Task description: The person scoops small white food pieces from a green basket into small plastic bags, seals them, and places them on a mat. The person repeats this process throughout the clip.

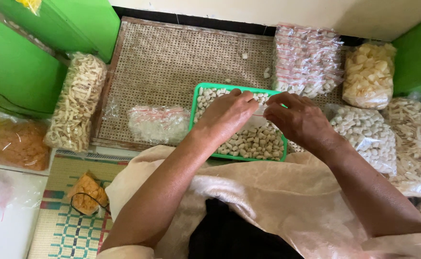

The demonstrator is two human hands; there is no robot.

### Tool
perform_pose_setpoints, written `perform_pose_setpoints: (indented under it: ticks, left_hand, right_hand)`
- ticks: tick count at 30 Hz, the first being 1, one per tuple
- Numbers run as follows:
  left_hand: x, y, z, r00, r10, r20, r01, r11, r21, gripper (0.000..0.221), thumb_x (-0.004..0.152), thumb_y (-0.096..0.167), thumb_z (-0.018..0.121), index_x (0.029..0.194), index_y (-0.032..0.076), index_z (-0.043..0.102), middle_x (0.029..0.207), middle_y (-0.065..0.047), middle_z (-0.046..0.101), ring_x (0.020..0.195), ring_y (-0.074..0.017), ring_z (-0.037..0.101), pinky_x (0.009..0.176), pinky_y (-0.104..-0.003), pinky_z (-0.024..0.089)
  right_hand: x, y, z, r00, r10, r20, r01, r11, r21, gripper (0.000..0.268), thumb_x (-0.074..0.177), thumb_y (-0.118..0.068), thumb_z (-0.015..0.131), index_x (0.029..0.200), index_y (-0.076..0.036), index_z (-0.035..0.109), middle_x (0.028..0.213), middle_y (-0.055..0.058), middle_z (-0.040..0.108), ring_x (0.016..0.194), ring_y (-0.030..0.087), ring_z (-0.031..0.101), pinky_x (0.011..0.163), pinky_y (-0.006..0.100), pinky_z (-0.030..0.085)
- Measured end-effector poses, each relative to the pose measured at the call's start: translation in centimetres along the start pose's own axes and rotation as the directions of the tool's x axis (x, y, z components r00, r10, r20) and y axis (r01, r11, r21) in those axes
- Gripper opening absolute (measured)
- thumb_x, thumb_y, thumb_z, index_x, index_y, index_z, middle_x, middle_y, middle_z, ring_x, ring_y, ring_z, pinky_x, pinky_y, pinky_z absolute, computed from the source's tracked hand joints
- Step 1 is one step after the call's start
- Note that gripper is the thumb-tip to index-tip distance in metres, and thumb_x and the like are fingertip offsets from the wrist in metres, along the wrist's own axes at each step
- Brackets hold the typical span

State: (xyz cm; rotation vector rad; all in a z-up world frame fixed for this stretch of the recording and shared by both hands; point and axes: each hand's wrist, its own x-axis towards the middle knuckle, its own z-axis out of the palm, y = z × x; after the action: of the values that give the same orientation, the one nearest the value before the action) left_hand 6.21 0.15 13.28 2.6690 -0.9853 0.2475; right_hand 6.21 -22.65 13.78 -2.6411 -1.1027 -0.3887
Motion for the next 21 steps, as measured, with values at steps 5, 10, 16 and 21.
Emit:
perform_pose_setpoints:
  ticks: [5, 10, 16, 21]
  left_hand:
    - [-0.2, -1.3, 0.0, 0.996, -0.066, -0.065, 0.07, 0.996, 0.047, 0.021, 0.079, -0.01, 0.074, 0.087, 0.008, 0.067, 0.086, -0.011, 0.066, 0.081, -0.026, 0.072, 0.054, -0.035, 0.063]
    - [-0.6, -2.8, -3.4, 0.951, -0.184, -0.25, 0.259, 0.914, 0.313, 0.022, 0.073, -0.001, 0.079, 0.084, 0.015, 0.068, 0.086, -0.002, 0.065, 0.086, -0.0173, 0.072, 0.055, -0.025, 0.062]
    - [-1.2, -3.7, -4.5, 0.882, -0.248, -0.402, 0.348, 0.916, 0.199, 0.019, 0.076, -0.001, 0.079, 0.084, 0.011, 0.066, 0.083, -0.003, 0.06, 0.083, -0.0213, 0.07, 0.059, -0.026, 0.062]
    - [-1.7, -4.3, -4.4, 0.87, -0.234, -0.433, 0.364, 0.898, 0.247, 0.025, 0.071, 0.003, 0.083, 0.084, 0.012, 0.064, 0.083, -0.005, 0.059, 0.082, -0.0243, 0.069, 0.064, -0.027, 0.062]
  right_hand:
    - [2.0, 0.4, -0.1, 0.983, 0.129, 0.133, -0.184, 0.779, 0.599, 0.015, 0.096, -0.007, 0.071, 0.111, -0.009, 0.07, 0.114, 0.012, 0.07, 0.1, 0.032, 0.074, 0.08, 0.046, 0.061]
    - [3.6, 4.2, 8.0, 0.974, 0.225, 0.019, -0.186, 0.752, 0.632, 0.023, 0.101, -0.003, 0.071, 0.124, -0.001, 0.07, 0.114, 0.018, 0.072, 0.1, 0.037, 0.073, 0.078, 0.044, 0.06]
    - [1.9, 2.1, 25.6, 0.926, -0.083, 0.368, 0.01, 0.98, 0.196, 0.031, 0.093, -0.016, 0.072, 0.123, -0.02, 0.074, 0.125, 0.013, 0.07, 0.123, 0.038, 0.065, 0.093, 0.051, 0.06]
    - [-0.5, 1.8, 36.0, 0.931, -0.271, 0.243, 0.259, 0.962, 0.083, 0.02, 0.088, -0.02, 0.074, 0.107, -0.016, 0.076, 0.106, 0.007, 0.068, 0.099, 0.033, 0.067, 0.074, 0.046, 0.057]
